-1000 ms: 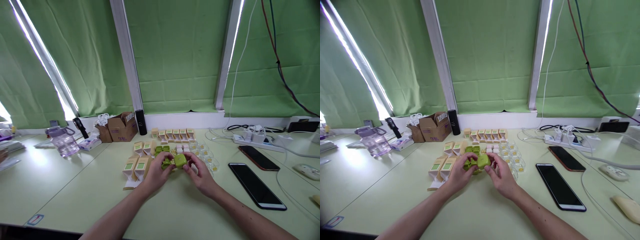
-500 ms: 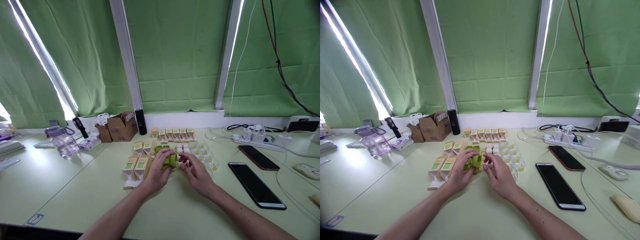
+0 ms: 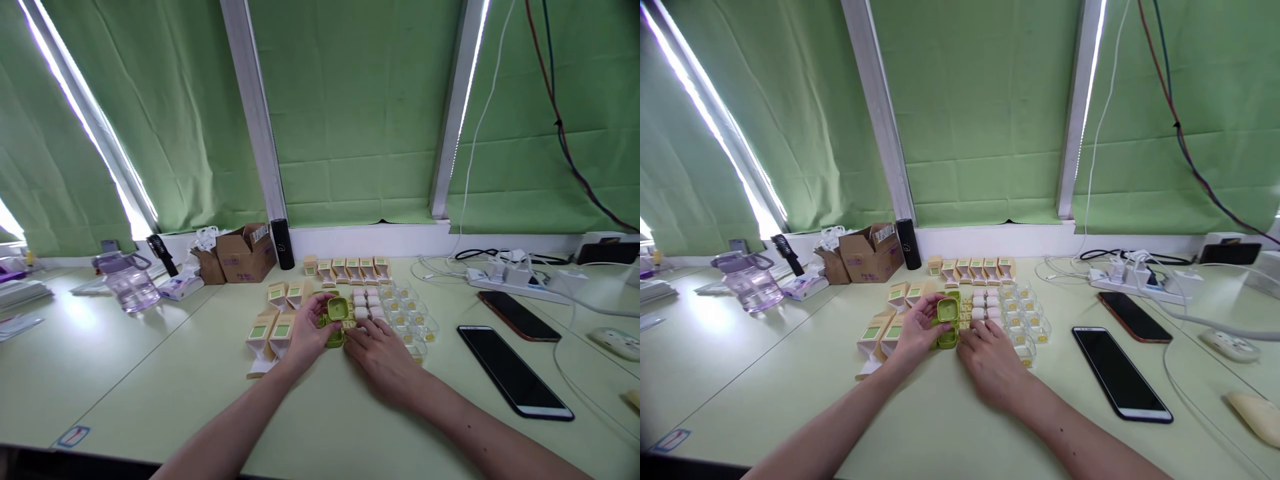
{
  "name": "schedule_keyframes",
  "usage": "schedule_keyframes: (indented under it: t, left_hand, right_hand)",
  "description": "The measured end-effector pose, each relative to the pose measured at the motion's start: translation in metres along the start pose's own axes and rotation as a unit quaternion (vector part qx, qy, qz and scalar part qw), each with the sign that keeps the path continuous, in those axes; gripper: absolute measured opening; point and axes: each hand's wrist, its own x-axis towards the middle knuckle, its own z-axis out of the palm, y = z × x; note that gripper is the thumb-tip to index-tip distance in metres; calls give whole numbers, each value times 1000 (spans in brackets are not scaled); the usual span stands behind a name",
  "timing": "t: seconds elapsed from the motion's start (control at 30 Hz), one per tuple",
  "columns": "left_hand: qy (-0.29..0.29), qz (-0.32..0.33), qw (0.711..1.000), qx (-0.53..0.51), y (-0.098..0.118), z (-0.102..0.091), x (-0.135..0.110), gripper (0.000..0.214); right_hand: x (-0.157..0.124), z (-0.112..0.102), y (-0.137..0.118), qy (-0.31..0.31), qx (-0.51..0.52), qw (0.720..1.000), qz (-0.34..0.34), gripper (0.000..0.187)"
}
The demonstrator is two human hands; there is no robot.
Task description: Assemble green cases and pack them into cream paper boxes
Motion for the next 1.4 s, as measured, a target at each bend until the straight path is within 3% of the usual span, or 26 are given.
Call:
schedule_keyframes:
  t: [0.17, 0.33, 0.47, 0.63, 0.73, 0.87, 1.07, 1.27, 1.4]
  left_hand:
    - [6, 12, 1000, 3, -4, 1, -1, 51]
    - [21, 0, 1000, 11, -6, 0, -1, 53]
    - [19, -10, 1000, 20, -7, 0, -2, 52]
    - [10, -25, 998, 52, 1, 1, -4, 50]
    - [4, -21, 997, 78, 7, 3, -7, 48]
    - [-2, -25, 994, 106, 11, 7, -9, 47]
    - [-9, -12, 989, 147, 12, 9, -12, 47]
    - [-30, -14, 990, 137, 16, 12, -14, 46]
    - [-36, -22, 990, 137, 21, 15, -14, 47]
  right_hand:
    - [3, 4, -1, 5, -22, 1000, -10, 18]
    - [4, 1, 1, 38, -8, 999, -1, 26]
    - [4, -8, 4, 136, 40, 990, 5, 25]
    - [3, -15, 2, 246, 172, 953, 49, 20]
    - [4, -17, 1, 255, 317, 905, 126, 16]
    - [6, -18, 3, 250, 491, 809, 206, 20]
    - [12, -19, 8, 237, 625, 677, 309, 38]
    - [14, -18, 14, 233, 683, 589, 364, 50]
    - [12, -16, 17, 230, 703, 553, 383, 52]
